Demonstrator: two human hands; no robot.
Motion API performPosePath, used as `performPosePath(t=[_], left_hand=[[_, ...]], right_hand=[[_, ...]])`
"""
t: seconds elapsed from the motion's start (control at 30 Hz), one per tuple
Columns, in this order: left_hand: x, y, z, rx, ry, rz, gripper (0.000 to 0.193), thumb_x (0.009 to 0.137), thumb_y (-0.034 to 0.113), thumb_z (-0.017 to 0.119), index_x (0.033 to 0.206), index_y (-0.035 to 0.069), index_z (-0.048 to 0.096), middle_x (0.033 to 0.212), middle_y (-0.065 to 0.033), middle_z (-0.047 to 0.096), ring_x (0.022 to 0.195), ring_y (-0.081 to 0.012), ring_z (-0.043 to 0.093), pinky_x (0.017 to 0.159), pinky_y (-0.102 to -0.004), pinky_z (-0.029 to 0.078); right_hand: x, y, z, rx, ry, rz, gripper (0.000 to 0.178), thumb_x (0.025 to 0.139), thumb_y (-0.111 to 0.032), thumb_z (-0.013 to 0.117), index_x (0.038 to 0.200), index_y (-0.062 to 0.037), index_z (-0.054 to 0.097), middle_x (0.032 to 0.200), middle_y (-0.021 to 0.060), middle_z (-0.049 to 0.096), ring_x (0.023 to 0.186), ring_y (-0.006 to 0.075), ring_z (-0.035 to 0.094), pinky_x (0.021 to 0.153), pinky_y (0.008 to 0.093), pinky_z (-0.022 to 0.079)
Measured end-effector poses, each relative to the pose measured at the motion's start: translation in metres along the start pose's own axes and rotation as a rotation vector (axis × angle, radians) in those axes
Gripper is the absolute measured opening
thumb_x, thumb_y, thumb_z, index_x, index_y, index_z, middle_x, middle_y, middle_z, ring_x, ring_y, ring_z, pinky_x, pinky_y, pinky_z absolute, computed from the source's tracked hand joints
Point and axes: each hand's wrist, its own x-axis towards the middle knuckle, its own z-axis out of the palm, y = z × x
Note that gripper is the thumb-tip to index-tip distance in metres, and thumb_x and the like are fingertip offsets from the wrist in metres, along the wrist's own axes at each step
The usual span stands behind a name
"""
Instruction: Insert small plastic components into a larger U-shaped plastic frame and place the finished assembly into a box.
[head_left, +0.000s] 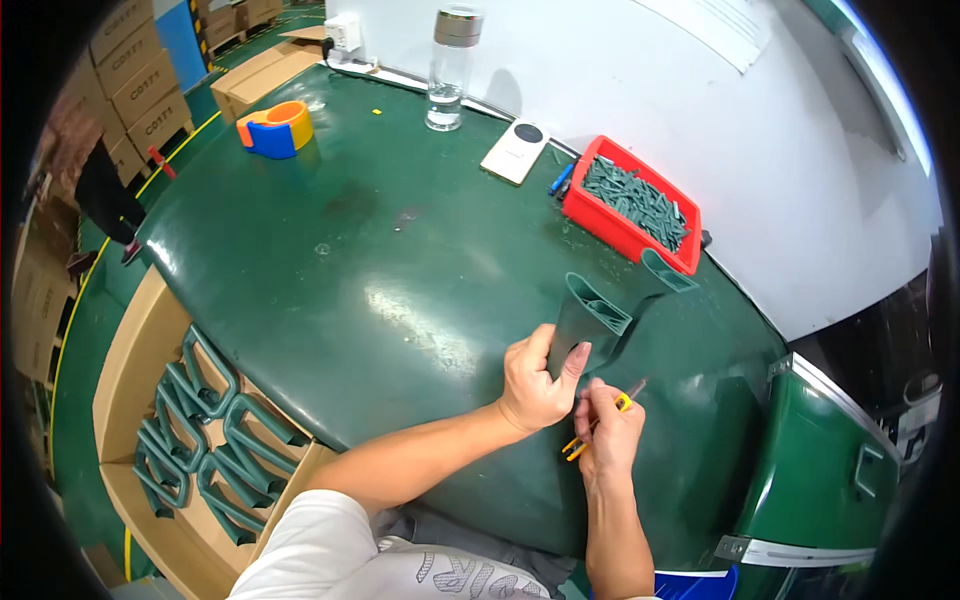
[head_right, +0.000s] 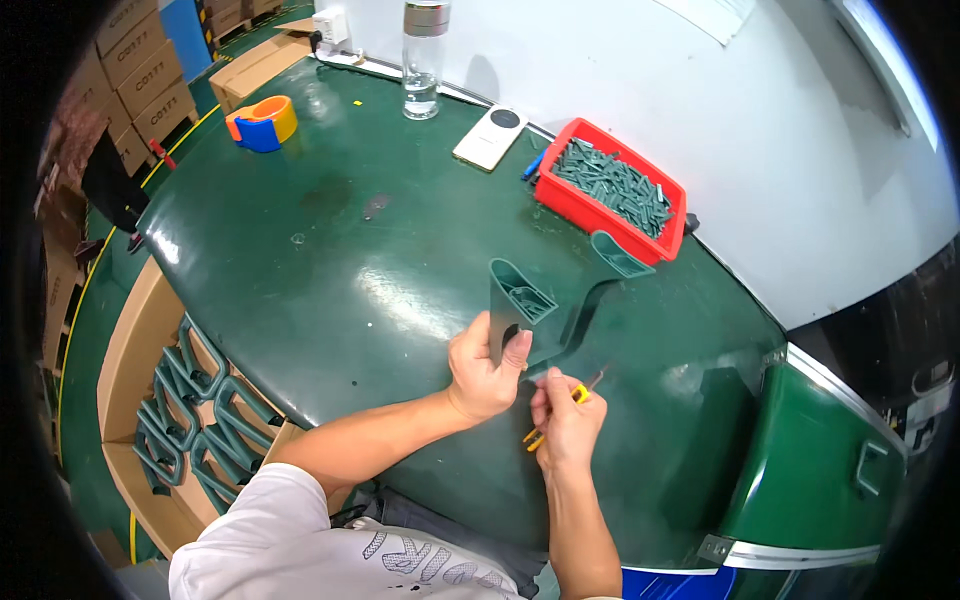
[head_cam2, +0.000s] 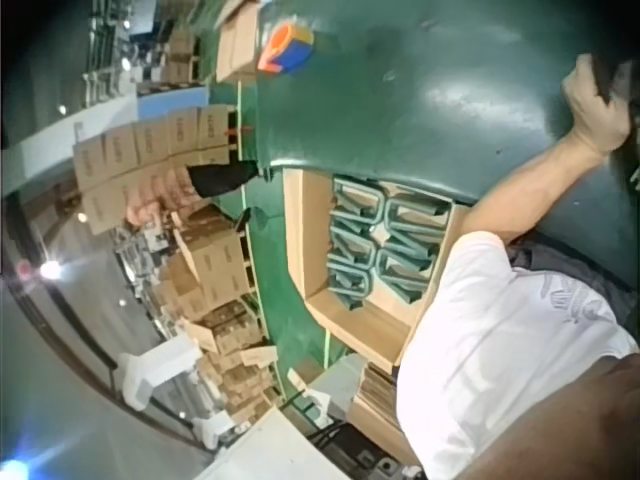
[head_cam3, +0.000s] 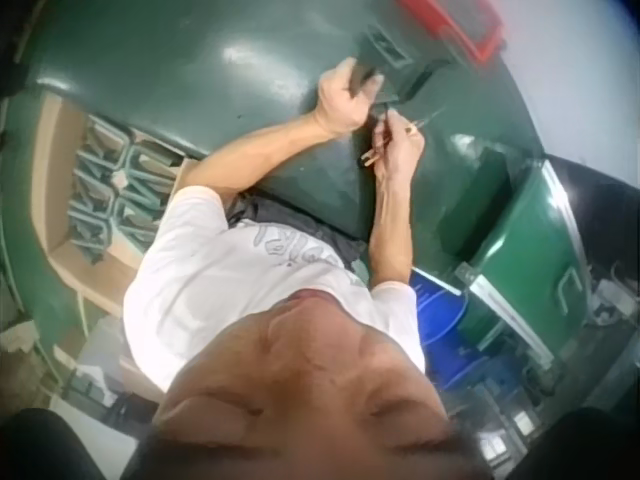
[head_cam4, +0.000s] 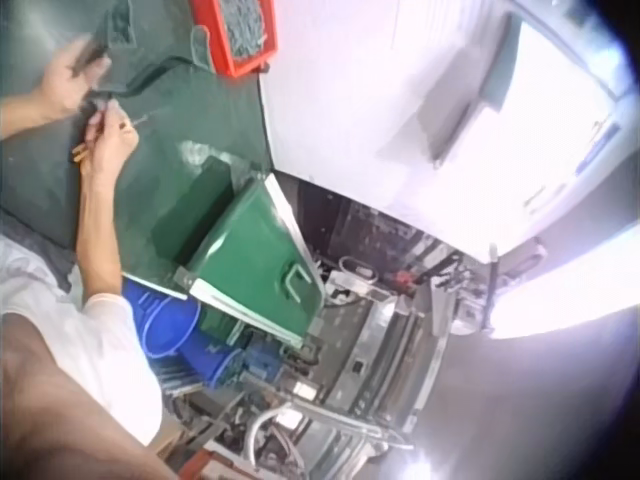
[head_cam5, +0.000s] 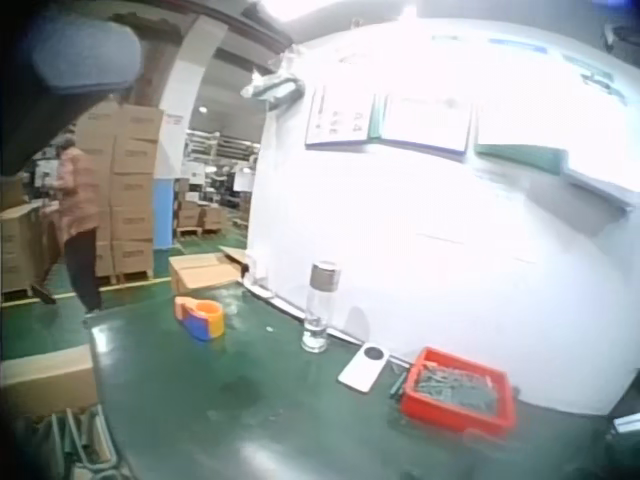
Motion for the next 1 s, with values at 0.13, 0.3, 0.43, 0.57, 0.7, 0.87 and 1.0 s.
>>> performPosePath(t=[0.13,0.3,0.43,0.57,0.7,0.87,1.0], left_hand=[[0.007,-0.009,-0.001,0.054,0.022,0.040,0.022,0.084,0.015,0.064,0.076,0.001,0.049,0.058,-0.0135,0.053,0.048,-0.0309,0.051,0.046,-0.0342,0.040],[0.018,-0.007,-0.001,-0.376,0.047,-0.202,0.024,0.092,0.023,0.057,0.084,0.000,0.053,0.061,-0.0007,0.052,0.050,-0.0083,0.049,0.047,-0.0243,0.041],[0.015,-0.005,0.004,-0.608,-0.101,-0.385,0.023,0.092,0.023,0.057,0.082,0.003,0.053,0.068,-0.0010,0.052,0.054,-0.0075,0.048,0.048,-0.0238,0.043],[0.022,-0.003,0.001,-0.640,-0.099,-0.441,0.027,0.092,0.026,0.055,0.076,0.007,0.047,0.061,-0.0035,0.050,0.051,-0.0102,0.046,0.049,-0.0242,0.038],[0.016,-0.009,0.004,-0.616,-0.123,-0.448,0.032,0.094,0.033,0.051,0.079,0.005,0.050,0.063,-0.0046,0.052,0.053,-0.0111,0.048,0.050,-0.0245,0.040],[0.025,-0.015,-0.008,-0.682,-0.343,-0.223,0.038,0.097,0.036,0.044,0.097,0.000,0.055,0.079,-0.0054,0.059,0.078,-0.0127,0.059,0.061,-0.0253,0.045],[0.038,-0.013,-0.004,0.130,-0.174,0.137,0.026,0.076,-0.003,0.058,0.102,-0.001,0.056,0.087,-0.0120,0.062,0.081,-0.0247,0.061,0.070,-0.0310,0.049]], right_hand=[[-0.013,0.007,0.014,-0.021,-0.050,-0.043,0.016,0.087,-0.010,0.059,0.074,-0.0005,0.059,0.056,0.0024,0.052,0.042,0.0083,0.043,0.038,0.0208,0.030],[-0.020,-0.057,-0.012,-0.026,0.251,-0.711,0.016,0.091,-0.014,0.056,0.093,0.0017,0.059,0.069,0.0049,0.058,0.052,0.0070,0.044,0.045,0.0206,0.033],[0.006,-0.127,0.006,-0.256,0.356,-1.037,0.026,0.094,-0.019,0.053,0.108,0.0028,0.058,0.079,0.0069,0.062,0.058,0.0061,0.044,0.051,0.0209,0.035],[0.063,-0.092,-0.005,-0.772,0.210,-0.862,0.030,0.094,-0.020,0.054,0.111,0.0045,0.059,0.076,0.0052,0.062,0.057,0.0057,0.045,0.051,0.0210,0.038],[0.047,-0.020,-0.026,-0.835,-0.042,-0.692,0.032,0.093,-0.021,0.056,0.110,0.0064,0.059,0.068,0.0023,0.061,0.053,0.0054,0.048,0.050,0.0211,0.041],[0.034,-0.018,-0.018,-0.204,0.012,-0.380,0.025,0.092,-0.018,0.055,0.093,0.0065,0.062,0.061,0.0061,0.060,0.048,0.0073,0.050,0.044,0.0216,0.040],[0.005,-0.029,-0.012,0.082,-0.242,0.069,0.021,0.091,-0.012,0.054,0.099,0.0050,0.062,0.064,0.0096,0.062,0.049,0.0096,0.051,0.044,0.0226,0.037]])
